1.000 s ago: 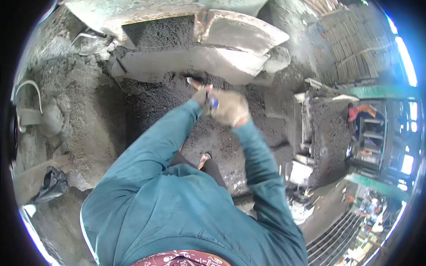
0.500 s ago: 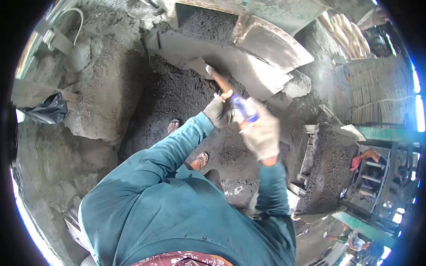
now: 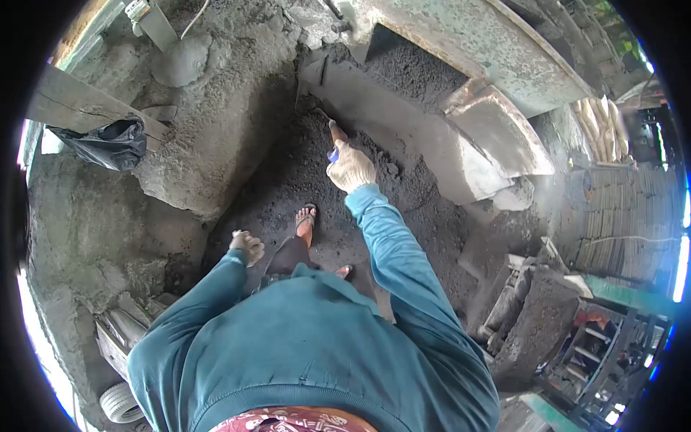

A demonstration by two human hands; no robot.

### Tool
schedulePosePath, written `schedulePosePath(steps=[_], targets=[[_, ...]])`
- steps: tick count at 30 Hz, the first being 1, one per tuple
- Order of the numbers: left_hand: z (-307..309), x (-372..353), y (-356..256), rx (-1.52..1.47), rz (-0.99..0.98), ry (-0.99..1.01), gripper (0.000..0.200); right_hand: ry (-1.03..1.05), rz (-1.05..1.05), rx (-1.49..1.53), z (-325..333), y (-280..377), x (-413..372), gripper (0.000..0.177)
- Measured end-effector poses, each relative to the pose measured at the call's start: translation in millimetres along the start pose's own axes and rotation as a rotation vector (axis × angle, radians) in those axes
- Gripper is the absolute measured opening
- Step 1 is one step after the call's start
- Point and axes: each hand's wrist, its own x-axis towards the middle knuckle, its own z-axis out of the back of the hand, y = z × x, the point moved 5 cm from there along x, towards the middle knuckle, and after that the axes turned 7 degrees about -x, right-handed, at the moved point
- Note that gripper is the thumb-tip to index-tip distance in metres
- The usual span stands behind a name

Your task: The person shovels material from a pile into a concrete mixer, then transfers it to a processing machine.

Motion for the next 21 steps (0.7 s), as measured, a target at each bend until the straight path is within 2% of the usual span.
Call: schedulePosePath(steps=[1, 3, 6, 9, 11, 12, 13, 14, 15, 16, 17, 18, 19, 20, 21], targets=[[5.7, -25.1, -13.4, -0.019, 0.005, 0.008, 0.034, 0.087, -0.043, -0.015, -3.8, 6.8, -16.8, 0.047], [27.1, -3.9, -32.3, 0.011, 0.076, 0.204, 0.034, 0.236, -0.109, -0.054, -23.1, 11.7, -57.7, 0.051], [-22.5, 14.9, -27.4, 0.055, 0.256, 0.378, 0.036, 0.394, -0.092, -0.09, -78.8, 6.0, -132.1, 0.051], [-112.8, -9.5, 8.7, 0.41, 0.198, 0.477, 0.044, 0.482, 0.003, -0.109, -80.6, 19.8, -167.2, 0.052], [-180.2, -24.6, 49.5, 0.522, 0.191, 0.678, 0.051, 0.438, 0.115, -0.143, -68.1, 35.0, -174.8, 0.041], [-211.9, -23.6, 70.6, 0.546, 0.195, 0.806, 0.052, 0.375, 0.112, -0.004, -50.7, 45.0, -180.5, 0.029], [-247.7, -40.7, 87.6, 0.455, 0.131, 0.796, 0.042, 0.279, 0.112, 0.011, -50.3, 43.1, -183.7, 0.026], [-262.5, -46.5, 93.5, 0.606, 0.131, 0.73, 0.035, 0.182, 0.113, 0.024, -49.6, 41.3, -187.4, 0.025], [-273.5, -50.4, 98.4, 0.747, 0.13, 0.657, 0.029, 0.084, 0.239, -0.31, -36.0, 43.7, -191.1, 0.027], [-282.3, -56.0, 98.8, 0.793, 0.111, 0.666, 0.026, 0.107, 0.314, -0.239, -5.0, 44.5, -197.1, 0.026], [-287.1, -59.2, 96.3, 0.841, 0.088, 0.67, 0.023, 0.129, 0.389, -0.165, 25.2, 42.9, -202.9, 0.034], [-288.5, -63.5, 98.5, 0.757, 0.08, 0.756, 0.025, -0.04, 0.378, 0.242, 40.3, 31.2, -208.2, 0.045], [-280.0, -93.4, 95.9, 0.698, -0.011, 0.982, 0.024, -0.209, 0.442, 0.628, 55.2, 18.5, -216.4, 0.057], [-268.8, -132.4, 92.1, 0.605, -0.09, 1.203, 0.022, -0.186, 0.32, 1.019, 59.3, 0.9, -216.2, 0.061], [-248.3, -167.7, 92.1, 0.429, 0.358, 1.098, 0.021, -0.151, 0.187, 1.408, 55.1, -15.1, -212.5, 0.066]])
